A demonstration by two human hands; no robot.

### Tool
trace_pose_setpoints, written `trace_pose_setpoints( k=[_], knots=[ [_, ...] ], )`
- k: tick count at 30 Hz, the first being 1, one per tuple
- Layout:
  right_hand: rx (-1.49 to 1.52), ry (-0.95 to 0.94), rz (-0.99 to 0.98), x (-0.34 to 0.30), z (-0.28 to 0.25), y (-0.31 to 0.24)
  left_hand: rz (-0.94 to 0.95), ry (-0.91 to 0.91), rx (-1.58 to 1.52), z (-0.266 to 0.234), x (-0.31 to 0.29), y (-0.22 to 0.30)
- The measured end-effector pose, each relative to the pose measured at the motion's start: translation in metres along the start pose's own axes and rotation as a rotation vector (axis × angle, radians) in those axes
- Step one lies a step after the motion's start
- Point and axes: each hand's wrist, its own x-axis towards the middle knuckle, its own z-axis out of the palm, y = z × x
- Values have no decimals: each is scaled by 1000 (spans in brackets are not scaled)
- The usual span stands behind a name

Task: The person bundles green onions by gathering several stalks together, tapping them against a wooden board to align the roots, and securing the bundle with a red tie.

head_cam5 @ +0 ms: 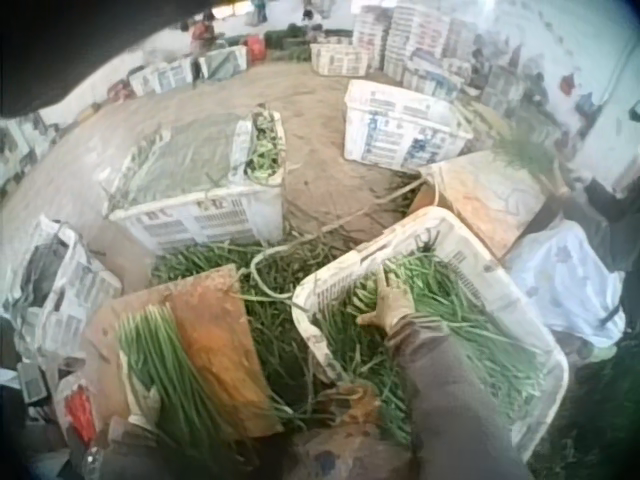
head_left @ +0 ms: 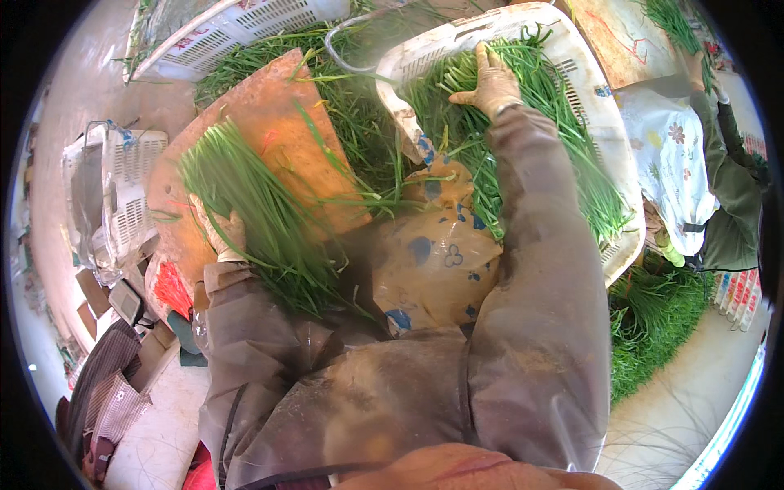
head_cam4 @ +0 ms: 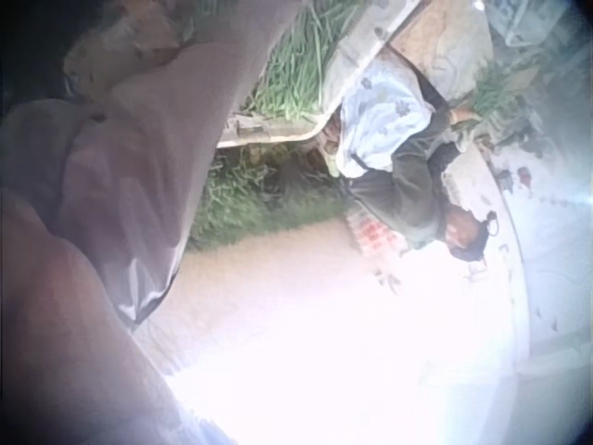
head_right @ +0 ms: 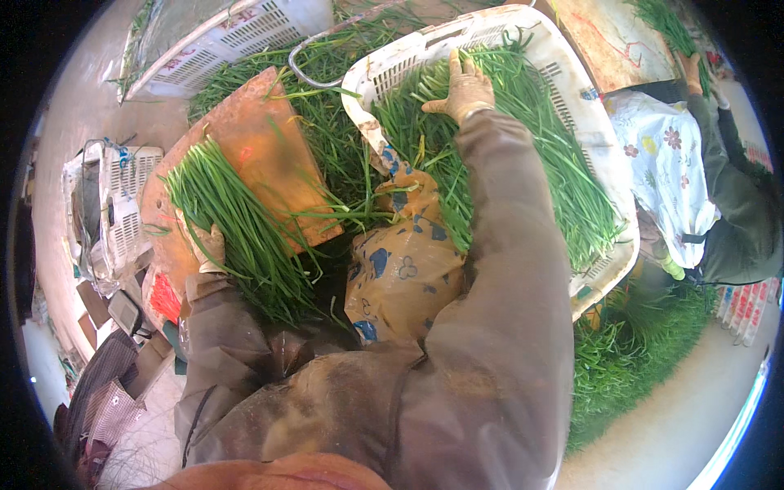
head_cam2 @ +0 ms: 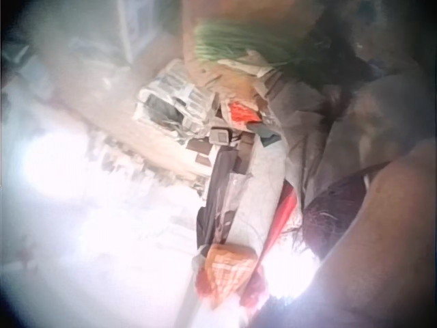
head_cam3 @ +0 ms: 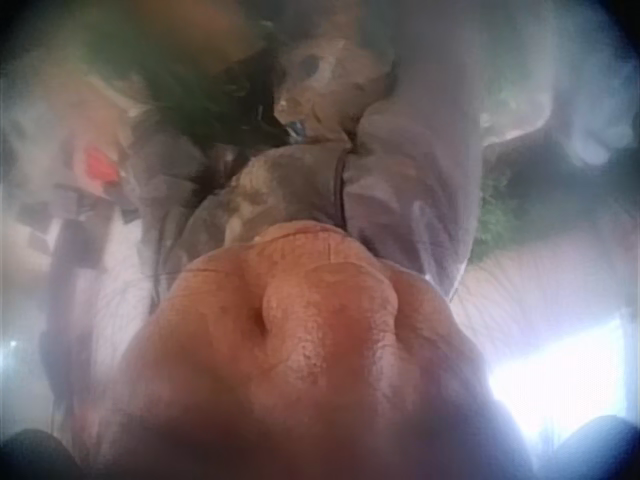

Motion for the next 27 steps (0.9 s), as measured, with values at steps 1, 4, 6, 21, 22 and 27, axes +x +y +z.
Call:
trace_pose_setpoints(
  k=[1, 4, 6, 21, 22, 27],
  knots=[
    [16, -16, 15, 9, 11, -5, 8, 7, -19, -1, 0, 1],
    [-60, -124, 87, 24, 33, -14, 19, 7, -96, -6, 1, 4],
    [-76, -59, 96, 21, 36, -16, 26, 9, -79, -7, 0, 5],
    [925, 550, -194, -29, -17, 54, -38, -26, -9, 10, 2, -8],
    [1091, 590, -183, -44, -34, 65, 37, 53, -36, 15, 2, -12],
    [1367, 873, -154, -127, -103, 108, 29, -154, -315, 21, 19, -46]
  ],
)
